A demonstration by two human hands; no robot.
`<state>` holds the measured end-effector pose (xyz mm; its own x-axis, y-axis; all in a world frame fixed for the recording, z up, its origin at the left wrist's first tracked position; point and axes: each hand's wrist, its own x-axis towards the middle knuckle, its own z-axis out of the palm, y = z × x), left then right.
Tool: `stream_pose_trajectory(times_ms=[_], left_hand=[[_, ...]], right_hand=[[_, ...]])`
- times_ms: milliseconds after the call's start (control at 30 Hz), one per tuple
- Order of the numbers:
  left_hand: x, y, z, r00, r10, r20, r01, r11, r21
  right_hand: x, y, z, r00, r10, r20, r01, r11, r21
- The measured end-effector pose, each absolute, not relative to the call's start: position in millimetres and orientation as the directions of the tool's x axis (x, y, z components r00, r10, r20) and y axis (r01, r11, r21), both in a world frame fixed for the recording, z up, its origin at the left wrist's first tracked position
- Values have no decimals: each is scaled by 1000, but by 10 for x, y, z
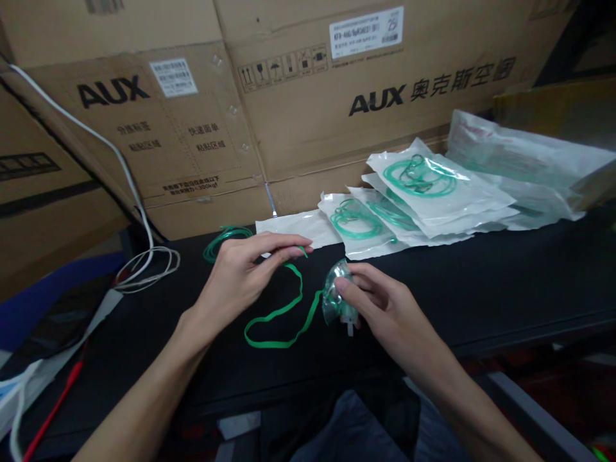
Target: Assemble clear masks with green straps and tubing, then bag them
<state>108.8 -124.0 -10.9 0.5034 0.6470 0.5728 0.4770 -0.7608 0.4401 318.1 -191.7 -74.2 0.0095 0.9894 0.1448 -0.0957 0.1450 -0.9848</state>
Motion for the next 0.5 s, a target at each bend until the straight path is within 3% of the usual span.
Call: stream_pose_trajectory(times_ms=[233,500], left_hand=[[1212,-1273,-177,653,556,515,393,-829,397],[1229,-1244,-245,708,478,520,327,-874,359]], right_hand=[[3209,-1926,-698,-6,991,131,-146,129,-981],[3205,-1935,-680,-7,990,138,-155,136,-979]])
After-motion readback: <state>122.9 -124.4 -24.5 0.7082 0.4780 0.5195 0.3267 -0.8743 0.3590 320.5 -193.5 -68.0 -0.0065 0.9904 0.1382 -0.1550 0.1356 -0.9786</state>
